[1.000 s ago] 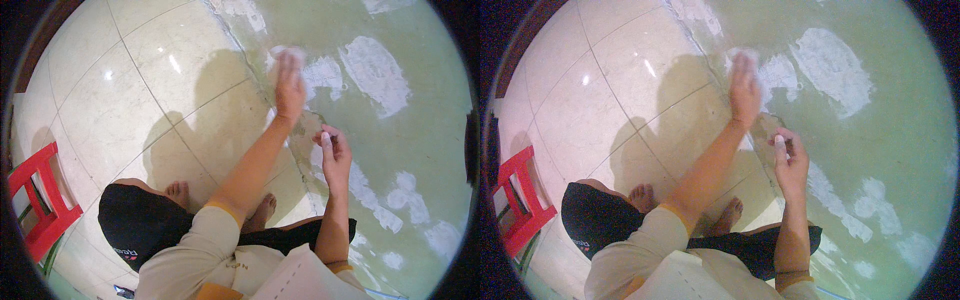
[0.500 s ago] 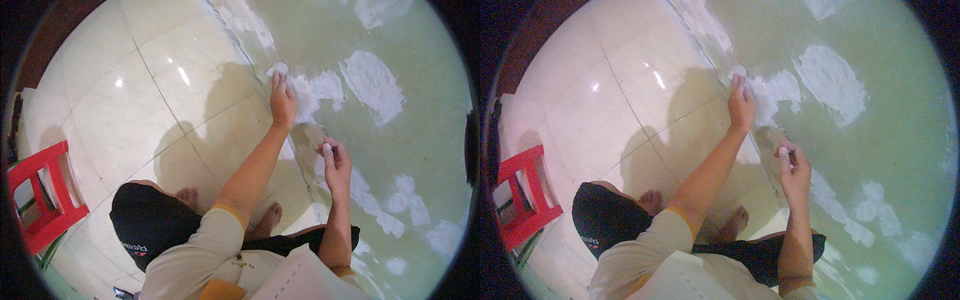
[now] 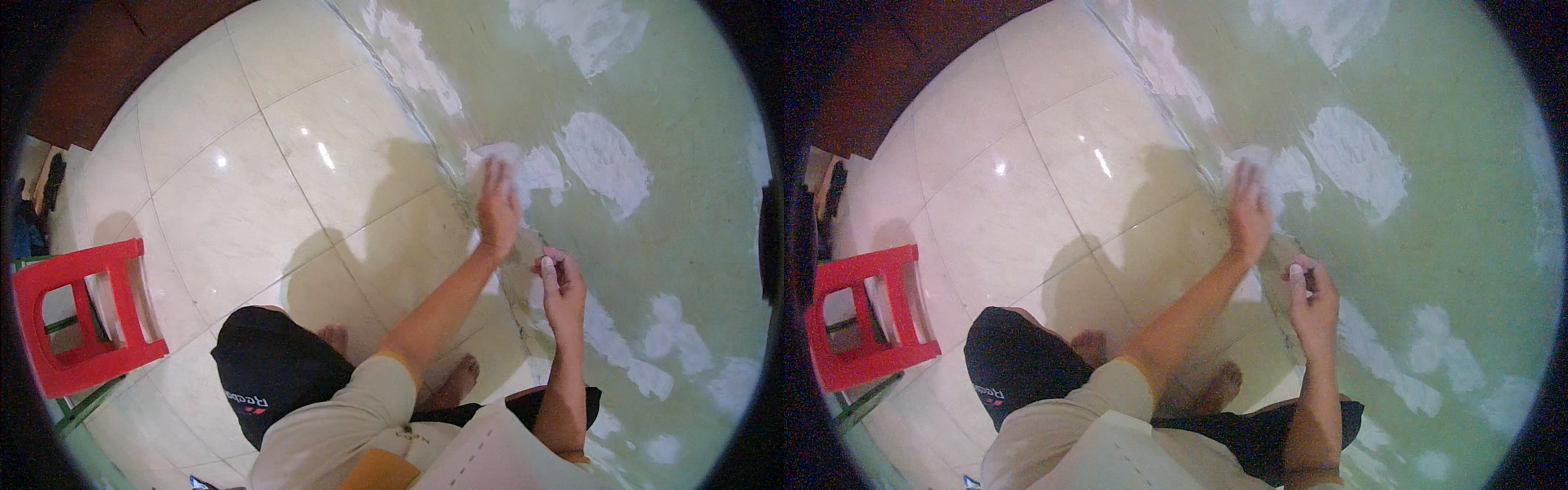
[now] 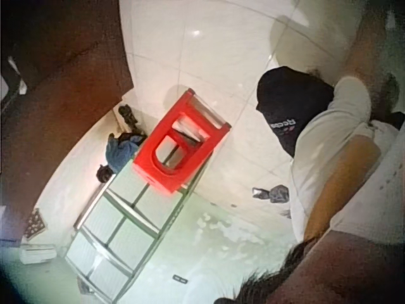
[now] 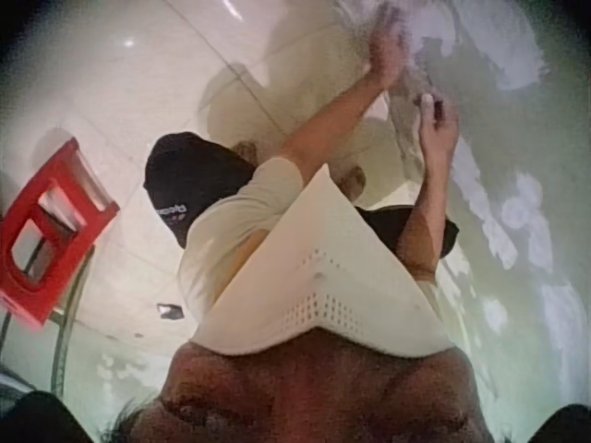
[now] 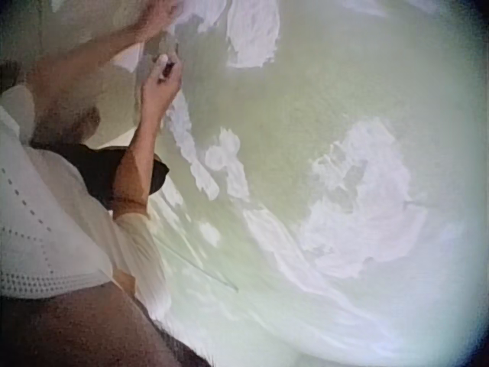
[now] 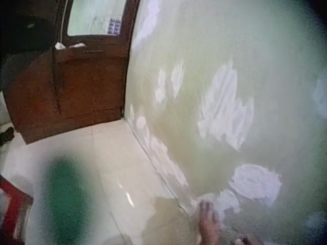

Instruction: The person applies plaster to a wall using a putty knife and smooths the patches by hand.

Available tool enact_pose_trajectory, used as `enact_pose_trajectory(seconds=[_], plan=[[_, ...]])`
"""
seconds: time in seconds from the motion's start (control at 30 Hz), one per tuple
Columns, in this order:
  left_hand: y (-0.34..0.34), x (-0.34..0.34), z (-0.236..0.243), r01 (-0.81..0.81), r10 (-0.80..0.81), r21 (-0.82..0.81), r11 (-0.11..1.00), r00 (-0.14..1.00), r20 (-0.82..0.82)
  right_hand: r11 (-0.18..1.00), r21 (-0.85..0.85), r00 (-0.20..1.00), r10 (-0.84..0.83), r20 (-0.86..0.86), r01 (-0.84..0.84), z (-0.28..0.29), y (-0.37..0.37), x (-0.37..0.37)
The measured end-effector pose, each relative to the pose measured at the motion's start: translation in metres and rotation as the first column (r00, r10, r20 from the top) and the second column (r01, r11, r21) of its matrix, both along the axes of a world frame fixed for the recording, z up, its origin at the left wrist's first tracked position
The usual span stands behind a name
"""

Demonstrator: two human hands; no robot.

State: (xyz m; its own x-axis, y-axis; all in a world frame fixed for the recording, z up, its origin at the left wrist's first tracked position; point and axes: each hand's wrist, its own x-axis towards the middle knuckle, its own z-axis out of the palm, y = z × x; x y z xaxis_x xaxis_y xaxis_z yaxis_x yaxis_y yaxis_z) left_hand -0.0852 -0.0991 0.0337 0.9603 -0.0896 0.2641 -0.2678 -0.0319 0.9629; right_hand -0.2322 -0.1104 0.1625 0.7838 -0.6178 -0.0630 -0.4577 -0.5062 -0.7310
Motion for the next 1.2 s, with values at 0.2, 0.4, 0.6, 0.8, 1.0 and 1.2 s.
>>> enact_pose_trajectory(seconds=[0.2, 0.4, 0.6, 0.8, 1.0, 1.2], plan=[[0.003, -0.005, 0.01, -0.024, 0.025, -0.055, 0.998, 0.999, 0.022, 0.999, 0.039, 1.0, 0.015, -0.013, -0.015, 0.016, 0.011, 0.008], [0.003, -0.002, -0.026, 0.004, 0.002, 0.083, 0.997, 0.998, -0.07, 0.999, 0.047, 1.0, 0.013, -0.016, -0.012, 0.015, 0.013, 0.004], [-0.002, -0.015, 0.019, 0.011, -0.015, 0.039, 0.999, 0.995, 0.104, 1.0, -0.007, 1.0, 0.019, -0.004, -0.019, 0.017, 0.011, 0.004], [0.02, 0.011, -0.043, -0.065, 0.082, 0.076, 0.995, 0.968, -0.238, 0.999, 0.022, 0.999, 0.032, 0.022, -0.032, 0.013, 0.013, 0.004], [0.022, 0.019, -0.013, -0.17, 0.146, -0.087, 0.982, 0.961, -0.236, 1.0, -0.01, 1.0, 0.008, 0.019, -0.008, 0.014, 0.014, 0.007], [0.034, 0.04, -0.017, -0.149, 0.135, -0.022, 0.989, 0.942, -0.308, 0.998, -0.047, 0.999, 0.036, -0.018, -0.037, 0.006, 0.014, 0.009]])
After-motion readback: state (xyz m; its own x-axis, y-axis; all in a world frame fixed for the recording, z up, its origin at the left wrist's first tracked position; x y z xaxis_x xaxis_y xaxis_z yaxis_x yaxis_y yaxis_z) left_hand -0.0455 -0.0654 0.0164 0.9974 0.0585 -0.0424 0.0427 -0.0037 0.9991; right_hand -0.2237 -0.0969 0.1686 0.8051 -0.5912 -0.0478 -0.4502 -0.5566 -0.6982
